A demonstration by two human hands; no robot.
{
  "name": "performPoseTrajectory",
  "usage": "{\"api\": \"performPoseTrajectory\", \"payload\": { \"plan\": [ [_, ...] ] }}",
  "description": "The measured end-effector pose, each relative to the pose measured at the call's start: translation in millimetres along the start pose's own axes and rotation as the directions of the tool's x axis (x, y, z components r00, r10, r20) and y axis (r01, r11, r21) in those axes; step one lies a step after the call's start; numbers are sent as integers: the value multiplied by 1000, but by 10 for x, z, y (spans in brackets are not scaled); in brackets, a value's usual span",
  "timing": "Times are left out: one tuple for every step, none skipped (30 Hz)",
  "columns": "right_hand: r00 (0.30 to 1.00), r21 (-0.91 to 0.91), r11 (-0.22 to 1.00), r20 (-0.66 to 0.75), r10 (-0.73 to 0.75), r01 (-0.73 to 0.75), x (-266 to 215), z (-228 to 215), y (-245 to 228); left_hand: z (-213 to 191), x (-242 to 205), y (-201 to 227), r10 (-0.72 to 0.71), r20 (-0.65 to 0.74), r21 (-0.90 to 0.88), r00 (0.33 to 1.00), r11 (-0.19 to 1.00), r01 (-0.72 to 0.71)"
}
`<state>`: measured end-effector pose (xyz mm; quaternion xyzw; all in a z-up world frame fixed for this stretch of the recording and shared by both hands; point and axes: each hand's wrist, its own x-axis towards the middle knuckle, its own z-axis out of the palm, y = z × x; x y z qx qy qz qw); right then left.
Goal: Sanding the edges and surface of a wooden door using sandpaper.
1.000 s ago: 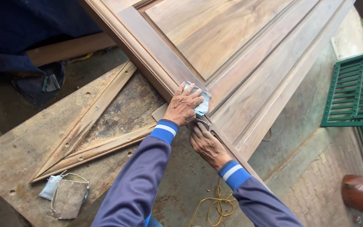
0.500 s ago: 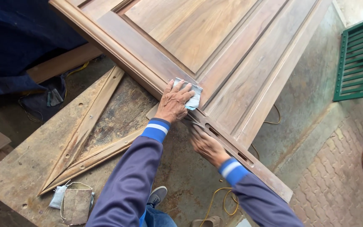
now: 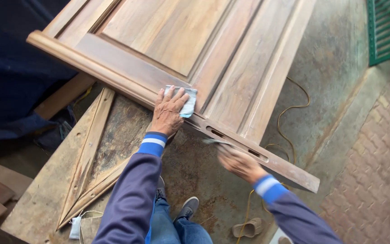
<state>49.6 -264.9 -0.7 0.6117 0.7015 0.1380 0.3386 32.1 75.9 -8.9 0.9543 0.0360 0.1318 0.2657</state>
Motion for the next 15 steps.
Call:
{"api": "performPoseTrajectory", "payload": {
  "plan": [
    [1000,7,1000,3,28,-28,342,11,-88,-2,-19,-21,24,13,9,1000,1000,-25],
    [998,-48,997,-21,64,-65,690,40,-129,-2,12,-46,28,27,-4,999,1000,-28],
    [994,-104,989,-46,98,-103,1046,81,-140,0,53,-78,31,41,-16,999,999,-30],
    [992,-93,987,-35,124,-127,873,148,-158,-1,45,-68,55,59,-15,997,998,-54],
    [986,-97,983,-73,147,-154,718,223,-190,4,39,-81,51,59,-17,997,999,-50],
    [981,-94,980,-101,166,-175,532,273,-292,46,-20,-89,44,68,-29,997,999,-43],
    [979,-77,978,-78,188,-194,24,206,-327,40,-39,-49,67,95,-38,993,997,-63],
    [994,-68,992,-37,105,-107,-464,178,-263,12,-7,-25,40,57,-50,998,998,-37],
    [1000,-54,998,3,20,-20,-929,130,-207,-32,20,-20,13,20,-64,1000,998,-12],
    [1000,-54,998,3,12,-12,-1256,58,-230,-29,13,-28,6,17,-67,1000,998,-5],
    [996,14,999,82,34,-35,-1575,-15,-251,-27,3,-44,-8,30,-43,1000,999,9],
    [986,80,995,162,51,-64,-1902,-87,-269,-22,-9,-54,-22,43,-18,999,1000,23],
    [986,80,995,161,43,-56,-1871,-24,-273,-20,-20,-64,-30,41,-21,999,999,31],
    [991,70,995,118,56,-65,-1865,15,-308,-6,-29,-52,-10,34,-14,999,1000,11],
    [995,61,995,75,69,-74,-1869,54,-346,10,-41,-31,10,27,-7,1000,1000,-9]
  ]
}}
